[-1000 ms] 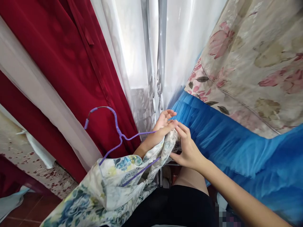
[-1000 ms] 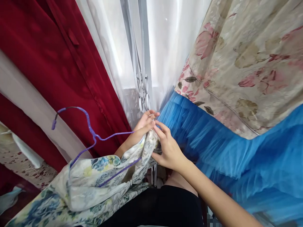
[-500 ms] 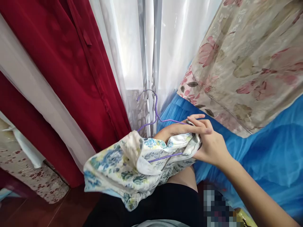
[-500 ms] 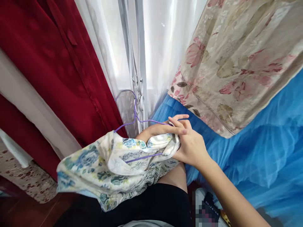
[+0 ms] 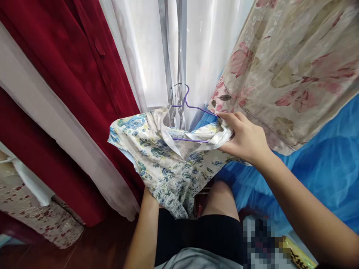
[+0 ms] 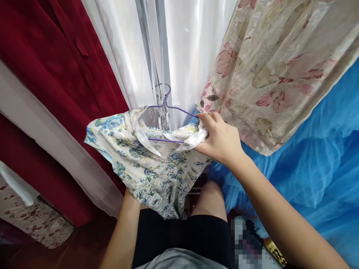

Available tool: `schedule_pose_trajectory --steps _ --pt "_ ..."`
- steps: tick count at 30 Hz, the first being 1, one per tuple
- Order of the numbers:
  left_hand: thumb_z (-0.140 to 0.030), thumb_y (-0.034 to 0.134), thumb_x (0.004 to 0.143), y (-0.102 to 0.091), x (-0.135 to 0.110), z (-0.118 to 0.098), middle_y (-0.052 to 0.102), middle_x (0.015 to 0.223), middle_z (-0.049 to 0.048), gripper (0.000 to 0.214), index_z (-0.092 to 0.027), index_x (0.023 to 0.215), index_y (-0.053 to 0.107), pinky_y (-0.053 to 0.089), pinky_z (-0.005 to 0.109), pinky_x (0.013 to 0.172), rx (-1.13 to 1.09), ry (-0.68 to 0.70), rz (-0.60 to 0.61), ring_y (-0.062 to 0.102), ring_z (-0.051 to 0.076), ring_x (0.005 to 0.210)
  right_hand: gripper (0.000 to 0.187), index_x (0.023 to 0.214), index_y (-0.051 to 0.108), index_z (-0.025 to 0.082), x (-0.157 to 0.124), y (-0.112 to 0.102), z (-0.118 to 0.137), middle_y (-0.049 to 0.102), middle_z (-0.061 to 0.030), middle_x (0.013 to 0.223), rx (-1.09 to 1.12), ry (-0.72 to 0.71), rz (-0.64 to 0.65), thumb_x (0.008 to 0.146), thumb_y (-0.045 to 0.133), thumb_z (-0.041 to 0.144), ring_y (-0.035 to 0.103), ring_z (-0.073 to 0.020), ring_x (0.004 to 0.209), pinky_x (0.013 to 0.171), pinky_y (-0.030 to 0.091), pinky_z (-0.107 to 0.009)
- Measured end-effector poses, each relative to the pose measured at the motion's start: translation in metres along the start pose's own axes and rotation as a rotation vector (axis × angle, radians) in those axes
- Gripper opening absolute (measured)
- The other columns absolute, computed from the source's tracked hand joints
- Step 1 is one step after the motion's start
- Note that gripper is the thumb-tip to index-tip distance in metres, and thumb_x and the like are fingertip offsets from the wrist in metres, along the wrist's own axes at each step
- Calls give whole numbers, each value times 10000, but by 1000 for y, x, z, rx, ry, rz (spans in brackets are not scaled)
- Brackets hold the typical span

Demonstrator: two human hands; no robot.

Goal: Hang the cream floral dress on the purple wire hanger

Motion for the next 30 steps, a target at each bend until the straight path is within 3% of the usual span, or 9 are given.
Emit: schedule_pose_trajectory --steps 3,8,11,13,15,19,24,28,30 --pt "-908 397 818 -29 -36 15 750 1197 85 798 -281 1167 746 555 439 1033 -205 -30 -168 611 336 1300 733 1381 587 209 -7 4 4 654 -127 1132 40 -68 14 767 716 587 660 -301 899 664 491 -352" --pt "-547 913 616 -44 -85 43 751 1214 106 748 -224 1260 711 515 434 1082 -43 -268 -208 643 344 1264 838 1518 451 214 -44 22 0 538 -181 1386 206 -155 -39 779 737 488 542 -401 1256 973 484 -526" --pt "-467 897 684 -47 -92 55 764 1169 127 656 -164 1237 714 520 412 1061 96 -282 -204 675 320 1212 710 1463 480 246 -99 53 9 524 -160 1414 442 83 -270 823 735 418 497 -383 1319 1058 425 -557" --pt "-514 859 721 -51 -92 61 768 1149 140 620 -140 1198 729 521 418 1048 178 -270 -216 687 327 1183 414 1281 565 239 -147 91 19 611 -113 1175 716 407 -391 902 675 363 607 -294 1088 927 499 -456" --pt "-536 828 752 -55 -92 65 767 1156 147 589 -134 1172 741 519 428 1043 256 -276 -194 691 335 1169 185 981 612 215 -182 146 47 608 -44 867 997 618 -102 978 580 398 599 -220 798 738 493 -354" --pt "-536 803 780 -59 -91 65 752 1202 149 584 -139 1202 732 505 442 1058 305 -283 -168 671 348 1202 400 750 534 209 -197 204 92 538 -3 703 1242 639 310 1045 449 466 504 -173 675 666 407 -303" --pt "-527 766 819 -64 -85 69 745 1167 147 538 -146 1193 703 486 465 1070 314 -322 -231 653 354 1214 385 670 518 214 -170 204 83 498 13 645 1351 715 295 985 563 433 449 -158 625 616 364 -288" --pt "-398 783 823 -69 -83 52 623 1316 116 478 -234 1236 609 458 427 1078 541 112 -435 577 306 1280 354 659 659 205 -180 193 76 499 6 581 1398 889 332 906 654 458 421 -158 554 551 353 -294" --pt "-297 771 829 -56 -85 48 593 1297 100 380 -252 1170 610 439 415 1086 685 323 -383 559 284 1270 343 685 730 200 -187 188 78 519 -3 571 1388 933 362 867 695 488 424 -157 538 522 343 -289"
Point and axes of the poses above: each hand's wrist, its own x-axis towards the middle knuckle, its own y-axis out of the palm, z = x × y, the point moved 5 cm from there along x, towards the middle knuckle
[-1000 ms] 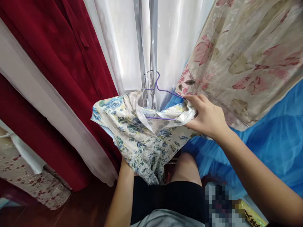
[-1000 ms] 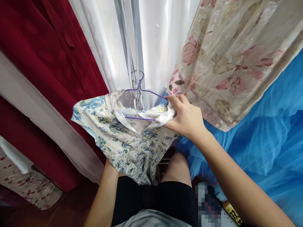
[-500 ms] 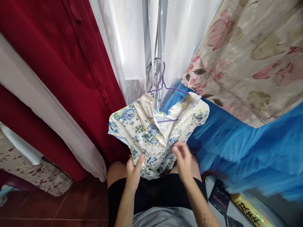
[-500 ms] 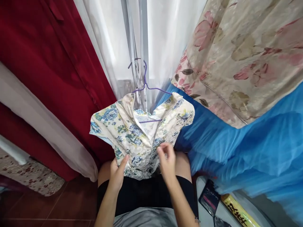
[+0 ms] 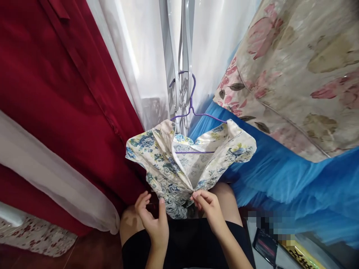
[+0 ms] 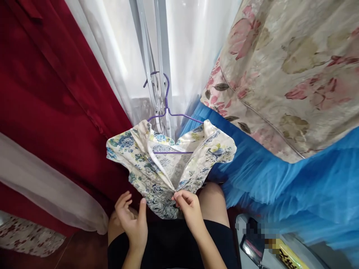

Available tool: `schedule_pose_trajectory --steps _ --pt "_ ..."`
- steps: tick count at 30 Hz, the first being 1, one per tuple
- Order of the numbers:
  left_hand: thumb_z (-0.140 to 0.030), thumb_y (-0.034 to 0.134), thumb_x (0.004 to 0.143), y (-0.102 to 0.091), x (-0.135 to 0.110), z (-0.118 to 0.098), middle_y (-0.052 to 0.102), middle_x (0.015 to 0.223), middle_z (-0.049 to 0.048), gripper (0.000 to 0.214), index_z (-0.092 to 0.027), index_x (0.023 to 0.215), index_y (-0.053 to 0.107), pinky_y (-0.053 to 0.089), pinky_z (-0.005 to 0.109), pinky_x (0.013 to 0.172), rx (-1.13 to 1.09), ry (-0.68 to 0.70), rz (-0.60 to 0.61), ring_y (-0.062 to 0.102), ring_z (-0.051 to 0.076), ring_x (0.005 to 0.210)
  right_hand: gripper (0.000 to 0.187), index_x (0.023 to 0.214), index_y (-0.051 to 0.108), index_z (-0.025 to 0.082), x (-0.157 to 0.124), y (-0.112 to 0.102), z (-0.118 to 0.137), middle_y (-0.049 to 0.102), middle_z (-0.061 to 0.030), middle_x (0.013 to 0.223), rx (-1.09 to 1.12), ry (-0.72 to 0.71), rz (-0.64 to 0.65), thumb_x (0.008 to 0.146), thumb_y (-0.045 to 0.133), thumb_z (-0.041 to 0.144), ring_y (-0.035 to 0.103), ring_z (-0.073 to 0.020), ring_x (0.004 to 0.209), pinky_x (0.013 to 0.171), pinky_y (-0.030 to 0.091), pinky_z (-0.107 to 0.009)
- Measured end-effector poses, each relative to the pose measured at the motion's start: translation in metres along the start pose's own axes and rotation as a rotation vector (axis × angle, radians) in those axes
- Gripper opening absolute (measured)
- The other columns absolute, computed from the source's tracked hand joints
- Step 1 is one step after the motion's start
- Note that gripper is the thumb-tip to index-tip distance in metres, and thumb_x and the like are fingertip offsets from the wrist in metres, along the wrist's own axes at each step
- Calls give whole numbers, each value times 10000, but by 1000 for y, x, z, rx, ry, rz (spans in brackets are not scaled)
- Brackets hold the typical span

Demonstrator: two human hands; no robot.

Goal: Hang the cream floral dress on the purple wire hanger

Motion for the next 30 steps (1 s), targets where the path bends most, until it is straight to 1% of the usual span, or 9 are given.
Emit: schedule_pose_trajectory --steps 2,4,6,9,14,18,22,26,30 --pt "-219 713 864 23 -10 -7 620 1212 93 268 -249 1118 633 456 409 1063 34 113 238 593 269 1202 341 709 766 196 -7 2 1 543 -11 575 -16 6 26 857 711 497 446 -156 544 521 348 -283" --pt "-190 667 888 49 -25 -10 657 1151 91 253 -242 1135 638 496 390 1005 0 106 499 634 259 1128 332 725 771 193 -11 5 6 566 -13 585 -22 -6 58 874 705 483 475 -156 557 542 368 -281" --pt "-197 638 907 68 -36 -11 682 1097 85 251 -233 1156 625 523 360 929 -50 49 607 660 245 1047 330 716 758 186 -16 6 11 582 -14 589 -24 -18 80 892 694 458 500 -156 568 567 386 -282" --pt "-204 592 935 81 -42 -17 658 889 42 60 -217 975 634 510 306 802 -73 52 614 643 199 851 308 703 746 176 -21 1 20 585 -11 577 -24 -39 70 881 701 422 516 -149 573 589 397 -277" --pt "-189 535 963 77 -53 -36 629 812 48 186 -204 812 643 490 288 752 -59 139 669 626 187 787 313 633 702 158 -8 -16 54 530 6 526 69 -18 -20 792 744 425 407 -101 492 484 290 -247" --pt "-162 535 962 71 -61 -43 674 844 66 176 -208 913 698 509 306 766 -55 160 712 661 207 818 347 630 685 137 35 -11 119 471 35 496 68 -64 44 749 771 451 236 -53 423 426 99 -253" --pt "-157 535 960 69 -58 -35 675 849 70 182 -209 904 700 500 306 760 6 203 753 670 213 821 254 699 713 118 73 9 190 471 44 511 61 -184 96 756 740 364 226 -43 419 421 93 -257" --pt "-155 558 949 68 -45 -31 683 844 63 174 -211 881 708 501 300 759 14 207 838 672 211 818 223 705 704 131 78 23 216 493 31 522 26 -311 68 816 671 322 266 -58 444 442 146 -255" --pt "-216 622 956 70 9 -76 738 954 65 133 -226 1005 745 513 315 879 -86 323 756 692 213 921 227 709 682 171 64 24 205 508 30 525 -39 -432 28 867 633 327 393 -88 482 485 259 -246"
Point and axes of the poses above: each hand's wrist, its own x-axis towards the middle knuckle, its own y-axis out of the palm, z = x × y, the point moved 5 cm from there along x, towards the middle knuckle
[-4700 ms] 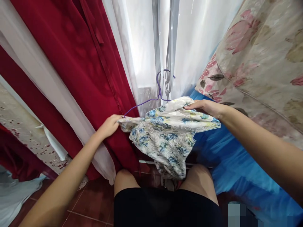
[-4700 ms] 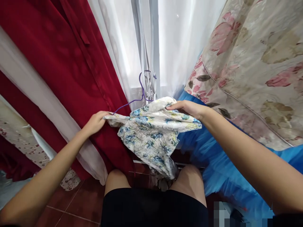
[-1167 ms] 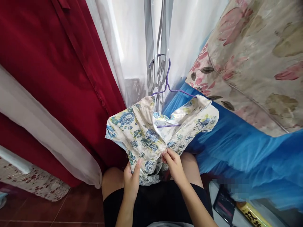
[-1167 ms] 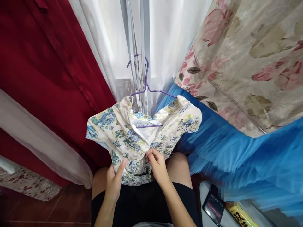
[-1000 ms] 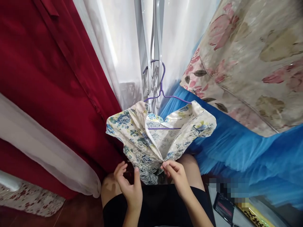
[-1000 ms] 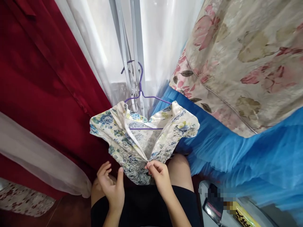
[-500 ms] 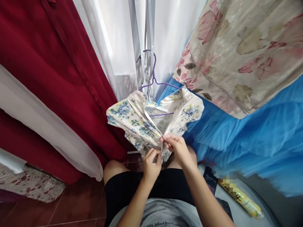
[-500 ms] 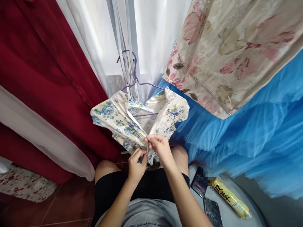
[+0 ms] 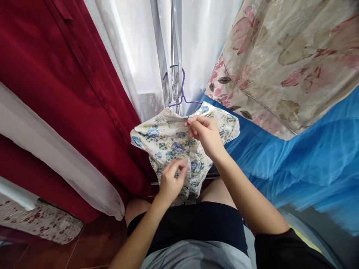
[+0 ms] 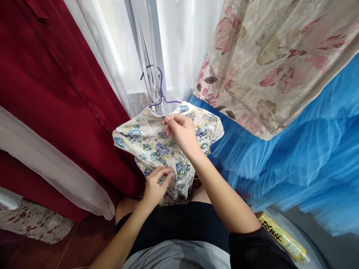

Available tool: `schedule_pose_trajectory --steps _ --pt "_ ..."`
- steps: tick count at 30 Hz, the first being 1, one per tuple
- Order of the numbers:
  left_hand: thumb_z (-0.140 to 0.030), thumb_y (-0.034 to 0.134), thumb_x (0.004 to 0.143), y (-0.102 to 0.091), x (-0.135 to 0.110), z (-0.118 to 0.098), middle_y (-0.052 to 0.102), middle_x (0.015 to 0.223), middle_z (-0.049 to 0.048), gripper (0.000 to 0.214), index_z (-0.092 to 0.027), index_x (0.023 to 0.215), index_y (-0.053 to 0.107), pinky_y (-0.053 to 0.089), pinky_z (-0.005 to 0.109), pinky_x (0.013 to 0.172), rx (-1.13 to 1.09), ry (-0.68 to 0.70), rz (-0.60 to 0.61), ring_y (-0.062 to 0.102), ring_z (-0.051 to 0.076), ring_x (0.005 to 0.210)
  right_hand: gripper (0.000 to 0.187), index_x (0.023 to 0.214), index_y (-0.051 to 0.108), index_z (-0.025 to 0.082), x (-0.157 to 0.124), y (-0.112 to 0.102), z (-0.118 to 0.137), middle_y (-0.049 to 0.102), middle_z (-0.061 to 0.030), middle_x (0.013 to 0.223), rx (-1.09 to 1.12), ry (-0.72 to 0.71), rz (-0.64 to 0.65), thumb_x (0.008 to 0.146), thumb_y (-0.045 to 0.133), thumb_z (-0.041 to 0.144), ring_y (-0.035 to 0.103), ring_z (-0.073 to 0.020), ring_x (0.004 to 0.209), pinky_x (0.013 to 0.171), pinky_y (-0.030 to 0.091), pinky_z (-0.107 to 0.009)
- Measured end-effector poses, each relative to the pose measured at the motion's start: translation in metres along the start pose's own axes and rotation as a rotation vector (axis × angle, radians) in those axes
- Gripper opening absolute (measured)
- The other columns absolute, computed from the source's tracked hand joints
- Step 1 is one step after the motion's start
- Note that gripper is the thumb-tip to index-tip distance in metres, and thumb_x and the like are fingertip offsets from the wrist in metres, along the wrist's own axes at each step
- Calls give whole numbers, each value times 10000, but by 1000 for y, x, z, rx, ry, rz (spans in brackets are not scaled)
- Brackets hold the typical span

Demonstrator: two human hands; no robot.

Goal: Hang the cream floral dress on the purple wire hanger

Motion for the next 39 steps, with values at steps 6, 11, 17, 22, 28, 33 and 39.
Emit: schedule_pose_trajectory --steps 6,11,17,22,28,33,39 --pt "-277 565 1014 -61 127 -63 738 964 41 284 -226 1267 685 520 299 829 94 275 -170 660 164 840 237 762 691 181 -14 -2 5 527 31 546 -120 -118 53 910 611 348 493 -120 549 560 347 -263" --pt "-270 567 1016 -57 160 -89 705 875 42 193 -182 925 712 502 281 802 302 427 -142 639 158 832 271 741 664 181 -6 -8 -10 487 36 556 -235 -139 -3 891 629 403 407 -116 537 546 296 -269" --pt "-342 596 998 -131 154 -68 668 850 32 201 -176 927 684 492 240 737 178 307 -582 623 138 791 316 613 611 180 -21 -6 -58 438 35 546 -219 13 64 841 627 399 353 -119 547 556 268 -280" --pt "-393 706 889 -171 108 55 563 688 -35 287 -153 784 591 460 209 675 -283 -161 -930 560 100 663 293 609 634 174 -56 7 -61 479 19 580 -146 60 138 852 613 336 390 -127 585 578 290 -284" --pt "-386 782 794 -50 30 130 525 577 -54 363 -163 706 509 432 216 594 -807 -763 -828 551 90 526 241 648 653 173 -80 -13 -94 407 49 523 135 193 -130 799 669 361 295 -97 487 486 197 -269" --pt "-530 851 708 31 10 98 729 897 92 483 -135 903 656 521 299 800 -901 -719 -491 708 198 855 335 715 551 204 -124 -98 -154 376 84 557 346 240 -688 704 744 478 273 -70 430 413 207 -235" --pt "-499 645 948 44 26 12 688 973 58 321 -183 966 697 489 287 875 -663 -347 -180 643 195 948 438 938 629 210 -154 -133 -157 608 29 786 -45 160 -857 696 807 529 567 -143 708 684 489 -273"
Point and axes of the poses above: each hand's wrist, its own x-axis towards the middle knuckle, its own y-axis out of the palm, z = x × y, the point moved 5 cm from there along x, towards the middle knuckle
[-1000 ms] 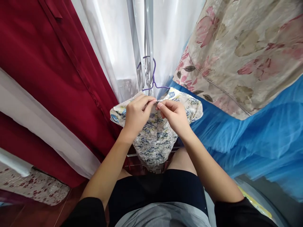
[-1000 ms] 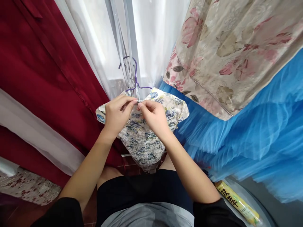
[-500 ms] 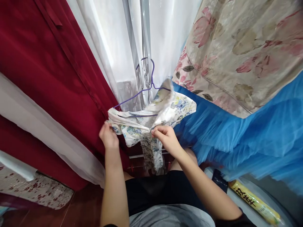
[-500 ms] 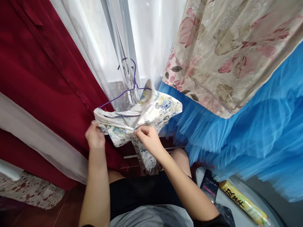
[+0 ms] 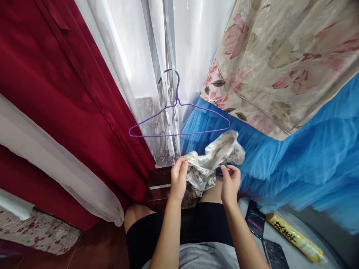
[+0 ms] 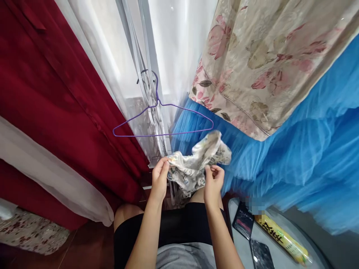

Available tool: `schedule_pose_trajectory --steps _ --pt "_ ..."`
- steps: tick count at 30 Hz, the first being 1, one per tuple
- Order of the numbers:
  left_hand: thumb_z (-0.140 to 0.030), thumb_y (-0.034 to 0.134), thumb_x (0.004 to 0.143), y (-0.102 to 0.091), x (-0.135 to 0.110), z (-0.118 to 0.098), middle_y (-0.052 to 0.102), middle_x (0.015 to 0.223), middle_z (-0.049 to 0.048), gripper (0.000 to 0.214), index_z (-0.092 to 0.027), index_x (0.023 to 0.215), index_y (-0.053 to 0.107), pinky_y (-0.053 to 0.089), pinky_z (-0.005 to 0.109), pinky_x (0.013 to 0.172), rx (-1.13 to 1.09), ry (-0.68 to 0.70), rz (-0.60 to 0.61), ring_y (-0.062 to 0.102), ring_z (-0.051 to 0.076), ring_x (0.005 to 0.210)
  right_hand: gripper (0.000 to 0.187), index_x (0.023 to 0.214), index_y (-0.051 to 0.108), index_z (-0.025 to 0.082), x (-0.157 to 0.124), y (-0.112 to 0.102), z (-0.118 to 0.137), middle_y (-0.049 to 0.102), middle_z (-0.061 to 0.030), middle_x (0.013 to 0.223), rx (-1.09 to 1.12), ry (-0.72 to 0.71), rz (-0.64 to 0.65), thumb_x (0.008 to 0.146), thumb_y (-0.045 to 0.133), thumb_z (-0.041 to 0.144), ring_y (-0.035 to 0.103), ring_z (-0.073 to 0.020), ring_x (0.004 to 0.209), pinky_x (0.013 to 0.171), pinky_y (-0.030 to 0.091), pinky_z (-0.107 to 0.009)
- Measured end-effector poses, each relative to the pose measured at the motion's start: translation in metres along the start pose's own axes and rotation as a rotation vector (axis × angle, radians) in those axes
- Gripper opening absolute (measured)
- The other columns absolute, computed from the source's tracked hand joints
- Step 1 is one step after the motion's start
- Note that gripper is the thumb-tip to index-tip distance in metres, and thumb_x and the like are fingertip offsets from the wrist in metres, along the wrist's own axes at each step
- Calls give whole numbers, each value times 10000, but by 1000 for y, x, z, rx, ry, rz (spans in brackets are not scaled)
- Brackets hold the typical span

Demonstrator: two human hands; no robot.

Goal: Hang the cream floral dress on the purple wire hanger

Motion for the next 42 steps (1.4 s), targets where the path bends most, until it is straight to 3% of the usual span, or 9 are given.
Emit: schedule_pose_trajectory --steps 6,9,12,15,17,22,26,32,42 --pt "-321 625 973 31 -20 -42 696 1005 78 160 -208 943 734 480 353 974 327 156 114 644 231 1034 513 1010 722 241 -55 53 18 734 -65 1021 65 293 750 882 588 720 644 -275 1106 977 511 -402" --pt "-376 756 877 9 -17 -35 688 1193 90 355 -246 1202 701 455 377 1045 341 13 119 615 258 1171 528 1061 711 223 -82 68 24 731 -74 968 156 444 1030 836 680 701 667 -264 1020 908 537 -390" --pt "-608 685 881 -13 -25 -14 642 1339 103 616 -270 1389 603 449 387 1065 190 -211 442 583 279 1250 467 1003 690 186 -92 74 36 688 -17 820 141 537 1325 697 904 467 653 -177 786 751 535 -297" --pt "-743 598 864 -42 -45 10 723 1072 93 649 -177 1150 734 507 345 884 228 -383 741 653 262 995 402 893 672 143 -80 77 68 640 14 741 54 490 1587 665 926 355 572 -111 647 625 486 -230" --pt "-684 704 814 -72 -46 21 706 870 53 574 -134 973 754 478 289 732 471 -366 765 621 211 810 401 989 694 125 -61 82 96 685 -25 851 -110 355 1709 706 890 331 602 -133 716 658 504 -244" --pt "-571 675 885 -156 11 -11 627 690 23 468 -146 690 681 415 281 700 984 -7 671 548 167 699 247 896 713 159 12 121 149 689 -18 793 -651 -171 1513 759 812 339 605 -166 690 601 474 -254" --pt "-478 540 989 -195 89 -69 743 956 61 350 -205 917 748 397 385 932 1288 230 550 617 232 936 457 1198 681 188 50 164 149 737 -67 994 -738 -500 1215 797 763 389 658 -223 830 722 500 -305" --pt "-350 446 1008 -179 147 -139 724 1268 78 311 -247 1037 738 279 533 1063 1579 482 406 482 326 1320 325 790 665 173 55 192 116 676 -60 709 -857 -637 969 919 590 461 587 -201 669 635 383 -301" --pt "-396 604 906 -188 113 -174 725 1279 76 218 -231 883 746 319 597 1039 1605 487 318 517 368 1230 390 617 537 203 30 194 109 563 -43 582 -951 -591 919 910 602 452 469 -163 556 566 287 -310"
Point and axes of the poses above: each hand's wrist, its own x-axis towards the middle knuckle, its own y-axis out of the palm, z = x × y, the point moved 5 cm from there along x, towards the middle knuckle
